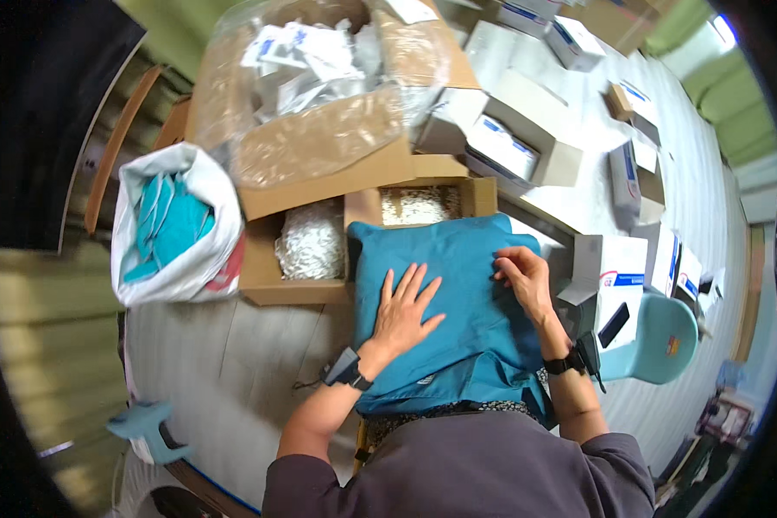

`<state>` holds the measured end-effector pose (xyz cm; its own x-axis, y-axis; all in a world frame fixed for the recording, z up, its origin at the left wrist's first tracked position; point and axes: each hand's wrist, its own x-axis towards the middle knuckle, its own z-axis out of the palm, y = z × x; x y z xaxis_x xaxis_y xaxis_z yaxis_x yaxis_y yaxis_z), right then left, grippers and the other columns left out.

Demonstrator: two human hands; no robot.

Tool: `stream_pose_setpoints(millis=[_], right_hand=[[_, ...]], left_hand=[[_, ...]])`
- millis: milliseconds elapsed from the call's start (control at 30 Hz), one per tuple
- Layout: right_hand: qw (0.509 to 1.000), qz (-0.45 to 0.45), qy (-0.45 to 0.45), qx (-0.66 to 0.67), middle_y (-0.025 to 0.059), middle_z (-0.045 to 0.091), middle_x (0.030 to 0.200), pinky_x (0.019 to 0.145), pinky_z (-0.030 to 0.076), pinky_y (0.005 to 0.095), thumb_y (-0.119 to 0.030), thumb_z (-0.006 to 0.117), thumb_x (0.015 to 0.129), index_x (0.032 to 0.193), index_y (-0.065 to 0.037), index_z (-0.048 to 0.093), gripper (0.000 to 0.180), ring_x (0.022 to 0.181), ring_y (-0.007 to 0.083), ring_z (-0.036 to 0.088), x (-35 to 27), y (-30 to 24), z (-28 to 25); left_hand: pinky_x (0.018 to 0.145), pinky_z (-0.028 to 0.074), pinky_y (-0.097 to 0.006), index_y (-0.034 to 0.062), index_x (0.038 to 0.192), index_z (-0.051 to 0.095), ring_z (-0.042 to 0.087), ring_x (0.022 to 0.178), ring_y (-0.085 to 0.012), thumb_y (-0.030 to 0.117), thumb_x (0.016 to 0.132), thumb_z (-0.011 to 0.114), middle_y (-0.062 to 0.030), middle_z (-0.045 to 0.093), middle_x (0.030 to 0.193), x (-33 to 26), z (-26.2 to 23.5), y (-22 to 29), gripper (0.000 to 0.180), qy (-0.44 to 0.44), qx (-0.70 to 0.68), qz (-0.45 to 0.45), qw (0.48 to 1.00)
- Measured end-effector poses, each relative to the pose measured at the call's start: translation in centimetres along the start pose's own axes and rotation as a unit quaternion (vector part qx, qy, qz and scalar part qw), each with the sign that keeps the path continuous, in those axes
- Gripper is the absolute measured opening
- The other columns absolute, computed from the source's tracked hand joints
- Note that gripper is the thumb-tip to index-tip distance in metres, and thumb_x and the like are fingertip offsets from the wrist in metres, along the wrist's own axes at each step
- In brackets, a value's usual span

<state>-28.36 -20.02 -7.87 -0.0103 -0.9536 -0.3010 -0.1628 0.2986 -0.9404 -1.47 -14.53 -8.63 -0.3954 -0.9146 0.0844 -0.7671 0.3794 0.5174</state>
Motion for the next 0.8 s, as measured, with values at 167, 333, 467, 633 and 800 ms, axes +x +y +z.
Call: stream_pose_setpoints(millis=[167,333,467,633,800], right_hand=[[0.99,0.075,-0.032,0.118,0.0036,0.067,0.082,0.058,0.048,0.0219,-0.01,0.06,0.097,0.103,0.0,0.066,0.014,0.066,0.0097,0.062,3.7,1.0,-3.7],[0.985,0.086,0.101,0.112,0.0064,0.068,0.086,0.061,0.048,0.0236,-0.013,0.062,0.094,0.105,0.001,0.067,0.018,0.073,0.0105,0.062,15.5,5.0,-7.3],[0.977,0.114,0.129,0.128,0.0068,0.068,0.087,0.064,0.05,0.0276,-0.014,0.067,0.089,0.105,0.003,0.067,0.023,0.074,0.0134,0.062,27.5,9.4,-8.2],[0.959,0.245,0.141,0.024,0.0098,0.066,0.102,0.08,0.053,0.0351,-0.012,0.067,0.088,0.12,0.004,0.062,0.036,0.09,0.0192,0.061,38.6,14.2,-8.3],[0.958,0.24,0.151,0.037,0.0134,0.065,0.104,0.077,0.052,0.0372,-0.017,0.07,0.085,0.118,0.004,0.063,0.039,0.091,0.0235,0.06,45.0,17.8,-7.1]], left_hand=[[0.117,0.016,-0.056,0.0084,0.138,0.052,0.033,0.142,-0.0326,0.037,0.083,0.071,-0.0176,0.039,0.15,1.3,-0.3,0.3,0.065,-0.06,0.009,-0.004,0.998],[0.115,0.016,-0.059,0.0078,0.132,0.058,0.037,0.139,-0.0335,0.032,0.078,0.072,-0.0157,0.045,0.147,1.3,-1.3,-0.7,0.061,-0.074,0.018,0.018,0.997],[0.114,0.018,-0.057,0.0088,0.119,0.067,0.045,0.134,-0.0312,0.027,0.077,0.067,-0.0099,0.058,0.135,2.7,-0.7,-1.4,0.046,-0.079,0.006,0.009,0.997],[0.114,0.019,-0.055,0.0128,0.109,0.073,0.053,0.126,-0.0286,0.025,0.079,0.061,-0.0063,0.066,0.125,3.6,-0.6,-2.5,0.034,-0.077,-0.012,0.001,0.997],[0.116,0.018,-0.052,0.0155,0.109,0.073,0.055,0.121,-0.0249,0.027,0.083,0.058,-0.003,0.067,0.124,4.1,-0.8,-2.8,0.032,-0.089,0.011,-0.022,0.996]])
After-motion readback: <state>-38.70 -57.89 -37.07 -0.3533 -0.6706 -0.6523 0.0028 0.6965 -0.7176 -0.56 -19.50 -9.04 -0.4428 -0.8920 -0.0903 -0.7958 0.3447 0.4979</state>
